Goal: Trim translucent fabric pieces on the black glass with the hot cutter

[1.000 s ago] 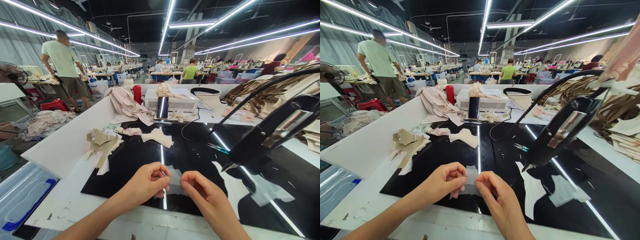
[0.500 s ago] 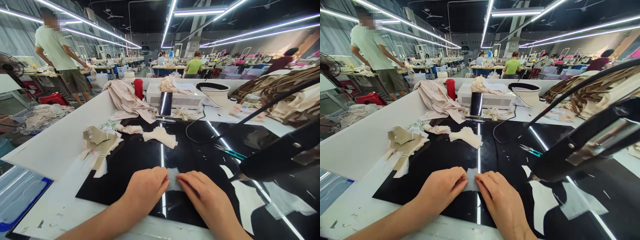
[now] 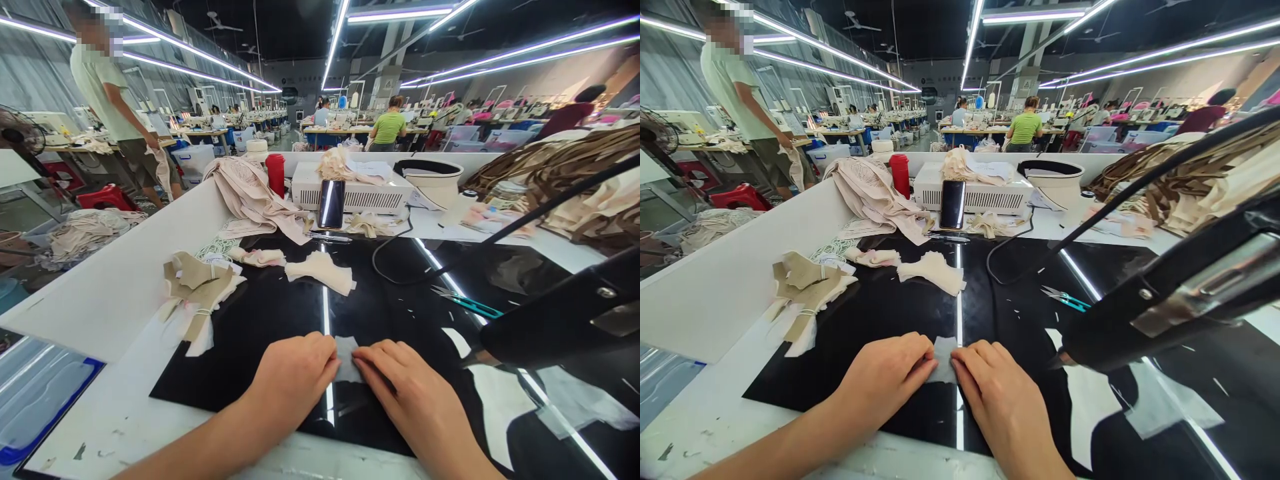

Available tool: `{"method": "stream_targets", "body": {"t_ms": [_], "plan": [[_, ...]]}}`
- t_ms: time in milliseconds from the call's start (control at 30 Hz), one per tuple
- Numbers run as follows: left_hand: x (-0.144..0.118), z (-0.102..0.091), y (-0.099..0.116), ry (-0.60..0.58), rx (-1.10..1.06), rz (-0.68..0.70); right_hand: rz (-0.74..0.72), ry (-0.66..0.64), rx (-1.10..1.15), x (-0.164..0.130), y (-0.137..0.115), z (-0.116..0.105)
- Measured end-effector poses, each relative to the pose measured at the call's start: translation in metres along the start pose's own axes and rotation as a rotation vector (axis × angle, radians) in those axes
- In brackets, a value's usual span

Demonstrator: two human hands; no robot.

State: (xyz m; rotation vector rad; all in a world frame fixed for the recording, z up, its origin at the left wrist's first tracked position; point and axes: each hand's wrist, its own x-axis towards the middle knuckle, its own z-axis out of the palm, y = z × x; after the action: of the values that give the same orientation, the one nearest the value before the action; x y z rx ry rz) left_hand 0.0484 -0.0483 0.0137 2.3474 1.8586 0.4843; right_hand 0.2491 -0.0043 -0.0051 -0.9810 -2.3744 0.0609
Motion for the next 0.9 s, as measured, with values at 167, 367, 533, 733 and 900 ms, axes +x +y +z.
{"method": "stream_targets", "body": {"t_ms": [167,367,533,733,900], "plan": [[0.0,-0.001,0.0,-0.009,0.02,-0.006,0.001,-0.003,-0.03,0.002,-0.003,-0.002],[-0.002,-0.002,-0.001,0.012,0.075,0.001,-0.007,0.015,-0.051,0.003,-0.003,0.001],[-0.001,0.001,0.002,0.17,0.161,0.199,0.019,0.011,-0.038,0.002,-0.002,0.003],[-0.001,0.008,0.009,0.223,0.007,0.377,0.017,0.005,-0.032,0.001,-0.001,0.007],[0.0,0.013,0.007,0.275,0.018,0.383,0.035,-0.01,-0.052,0.001,-0.002,0.007]]}}
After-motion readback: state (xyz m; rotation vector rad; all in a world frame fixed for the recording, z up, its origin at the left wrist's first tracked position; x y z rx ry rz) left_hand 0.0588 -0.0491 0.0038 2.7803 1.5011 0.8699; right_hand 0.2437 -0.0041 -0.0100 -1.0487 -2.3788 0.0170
